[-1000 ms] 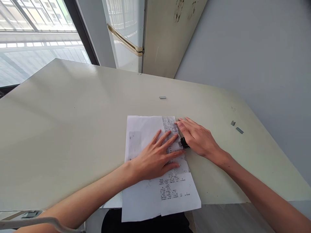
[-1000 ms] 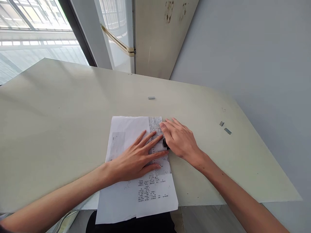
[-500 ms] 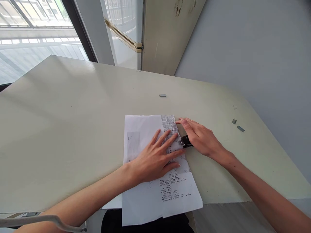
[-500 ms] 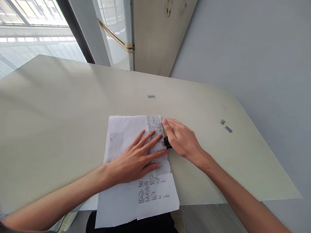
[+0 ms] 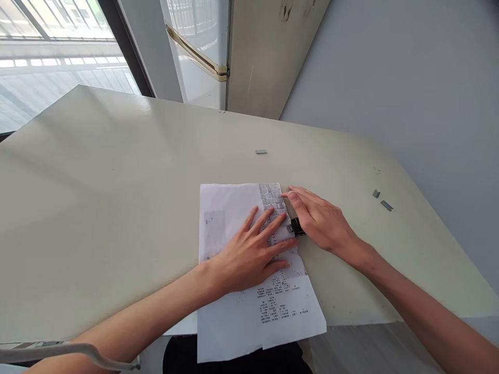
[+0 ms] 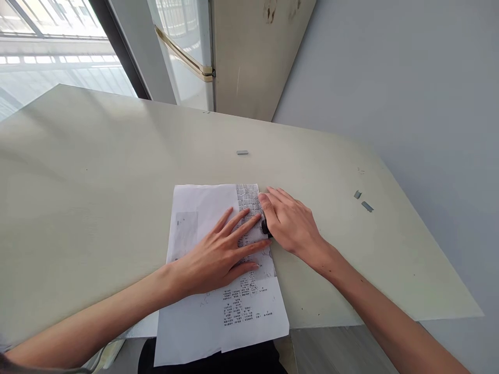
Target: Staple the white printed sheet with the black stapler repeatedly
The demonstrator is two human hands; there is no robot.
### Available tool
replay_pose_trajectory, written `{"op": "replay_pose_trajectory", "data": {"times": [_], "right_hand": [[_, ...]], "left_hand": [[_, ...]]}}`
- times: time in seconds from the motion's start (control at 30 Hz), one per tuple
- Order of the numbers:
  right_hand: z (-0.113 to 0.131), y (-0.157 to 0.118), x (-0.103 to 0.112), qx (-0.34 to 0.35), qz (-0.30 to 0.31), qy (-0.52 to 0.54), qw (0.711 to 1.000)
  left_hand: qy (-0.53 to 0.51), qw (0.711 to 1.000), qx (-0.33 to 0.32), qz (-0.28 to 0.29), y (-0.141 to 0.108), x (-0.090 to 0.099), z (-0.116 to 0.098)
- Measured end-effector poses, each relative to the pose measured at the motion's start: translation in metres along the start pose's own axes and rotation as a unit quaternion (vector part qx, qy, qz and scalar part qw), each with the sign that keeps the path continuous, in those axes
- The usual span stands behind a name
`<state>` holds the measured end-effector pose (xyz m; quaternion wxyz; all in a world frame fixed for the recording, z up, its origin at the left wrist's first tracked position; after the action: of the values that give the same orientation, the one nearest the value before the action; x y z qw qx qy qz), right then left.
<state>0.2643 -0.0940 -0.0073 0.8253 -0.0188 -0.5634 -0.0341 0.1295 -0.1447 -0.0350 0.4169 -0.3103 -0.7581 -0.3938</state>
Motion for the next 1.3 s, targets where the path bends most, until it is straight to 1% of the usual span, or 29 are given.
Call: {"op": "replay_pose_trajectory", "data": {"times": [0.2, 0.3, 0.43, 0.73, 0.87, 0.97, 1.1, 1.2, 1.3], "right_hand": [[0.001, -0.001, 0.000, 0.001, -0.002, -0.007, 1.000], [0.002, 0.000, -0.001, 0.004, -0.002, 0.001, 1.000], [0.003, 0.000, -0.002, 0.014, -0.016, 0.006, 1.000], [0.015, -0.002, -0.005, 0.061, -0.033, -0.051, 0.996], [0.019, -0.002, -0.010, 0.080, -0.060, -0.083, 0.991], [0.022, -0.002, -0.016, 0.095, -0.082, -0.090, 0.988], [0.026, -0.002, -0.023, 0.110, -0.081, -0.095, 0.986], [0.026, -0.002, -0.016, 0.107, -0.077, -0.076, 0.988], [0.019, -0.003, 0.002, 0.097, -0.098, 0.022, 0.990]], "left_hand": [[-0.011, 1.000, 0.001, -0.013, 0.000, 0.002, 0.000], [-0.013, 1.000, 0.003, -0.009, 0.000, 0.002, 0.000], [-0.020, 1.000, 0.003, -0.011, 0.000, 0.002, 0.000], [-0.014, 1.000, 0.008, -0.002, 0.001, 0.003, 0.001], [-0.017, 1.000, 0.009, 0.008, 0.001, 0.002, 0.002], [-0.023, 1.000, 0.011, 0.001, 0.001, 0.004, 0.002], [-0.033, 0.999, 0.008, -0.002, 0.001, 0.006, 0.002], [-0.040, 0.999, 0.001, 0.000, 0.001, 0.006, 0.002], [-0.043, 0.999, 0.001, -0.002, 0.000, 0.008, 0.004]]}}
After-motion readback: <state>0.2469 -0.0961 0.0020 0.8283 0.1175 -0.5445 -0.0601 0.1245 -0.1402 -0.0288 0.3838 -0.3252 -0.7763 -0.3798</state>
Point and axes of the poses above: each hand's wrist, its own y-axis towards the middle knuckle, its own x-axis out of the back of the hand, z = x × y, the point moved 9 cm from there along y, towards the middle knuckle, and after that the axes turned 7 degrees about -z, right-handed, at the moved point
